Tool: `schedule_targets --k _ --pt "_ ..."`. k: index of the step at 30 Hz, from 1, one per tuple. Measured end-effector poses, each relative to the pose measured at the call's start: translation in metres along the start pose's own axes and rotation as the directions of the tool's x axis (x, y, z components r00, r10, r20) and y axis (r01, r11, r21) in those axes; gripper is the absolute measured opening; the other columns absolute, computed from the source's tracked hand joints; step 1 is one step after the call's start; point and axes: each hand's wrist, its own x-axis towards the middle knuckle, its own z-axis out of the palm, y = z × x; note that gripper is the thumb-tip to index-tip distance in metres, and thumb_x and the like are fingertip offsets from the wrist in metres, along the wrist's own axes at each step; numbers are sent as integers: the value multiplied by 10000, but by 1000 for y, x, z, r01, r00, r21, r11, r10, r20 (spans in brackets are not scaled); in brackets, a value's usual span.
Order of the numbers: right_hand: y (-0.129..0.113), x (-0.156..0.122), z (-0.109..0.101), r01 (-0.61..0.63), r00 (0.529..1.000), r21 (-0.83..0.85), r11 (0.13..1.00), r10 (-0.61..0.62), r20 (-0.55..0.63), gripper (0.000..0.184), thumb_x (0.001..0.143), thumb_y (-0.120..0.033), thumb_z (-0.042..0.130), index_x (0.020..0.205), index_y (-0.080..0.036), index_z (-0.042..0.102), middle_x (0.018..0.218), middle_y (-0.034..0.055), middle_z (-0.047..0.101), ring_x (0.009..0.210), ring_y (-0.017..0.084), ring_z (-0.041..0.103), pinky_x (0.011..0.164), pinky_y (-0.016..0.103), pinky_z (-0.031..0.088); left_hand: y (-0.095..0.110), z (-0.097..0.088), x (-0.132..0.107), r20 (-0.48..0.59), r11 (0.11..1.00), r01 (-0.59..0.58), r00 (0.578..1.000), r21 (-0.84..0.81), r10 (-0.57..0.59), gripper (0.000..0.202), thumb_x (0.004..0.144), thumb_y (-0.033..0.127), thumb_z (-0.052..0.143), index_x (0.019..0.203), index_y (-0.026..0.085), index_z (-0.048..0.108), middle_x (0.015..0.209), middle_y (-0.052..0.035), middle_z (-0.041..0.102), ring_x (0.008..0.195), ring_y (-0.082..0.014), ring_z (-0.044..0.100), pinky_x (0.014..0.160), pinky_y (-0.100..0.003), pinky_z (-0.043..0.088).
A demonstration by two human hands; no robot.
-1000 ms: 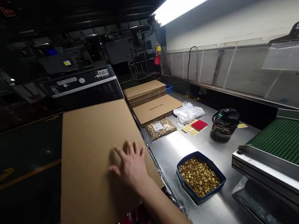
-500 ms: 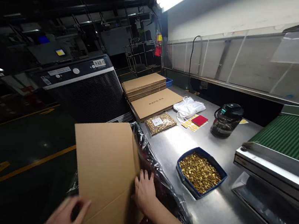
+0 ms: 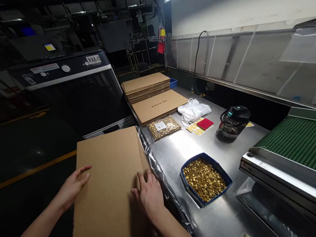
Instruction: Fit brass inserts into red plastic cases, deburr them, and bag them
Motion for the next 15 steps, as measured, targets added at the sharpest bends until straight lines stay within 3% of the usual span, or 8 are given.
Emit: schedule_targets --k 3,7,9,12,15 --pt "1 -2 0 43 998 -42 998 -41 38 611 939 -517 574 1505 -360 405 1618 125 353 1447 318 387 1126 465 379 -14 12 -9 79 988 -13 997 152 1 475 963 473 386 1372 241 449 1313 -122 667 1105 -261 699 904 -385 586" --pt "3 0 12 62 989 -113 992 -46 139 582 902 -426 647 1453 -316 494 1467 146 536 1255 317 565 994 450 470 -13 23 0 199 891 -45 979 453 -51 500 981 467 477 1405 202 478 1142 -127 701 988 -276 701 927 -506 547" --pt "3 2 16 62 985 -153 986 -35 170 498 912 -364 628 1395 -266 564 1313 155 636 1165 325 611 952 459 486 -2 32 11 241 820 -94 969 564 -55 460 965 455 561 1329 175 556 1122 -108 694 998 -262 680 942 -526 534" --pt "3 1 22 67 977 -211 975 -21 214 430 924 -233 574 1351 -203 610 1238 177 666 1162 333 622 934 456 502 22 54 30 280 740 -200 960 642 16 379 929 416 644 1224 177 630 1305 -120 626 1203 -290 589 1050 -552 468" --pt "6 -8 31 71 967 -250 966 -6 253 531 903 -111 543 1432 -147 543 1282 232 652 1147 340 654 893 455 535 43 78 51 279 705 -285 952 650 128 523 900 396 682 1374 224 543 1575 -117 392 1440 -364 351 1174 -640 297"
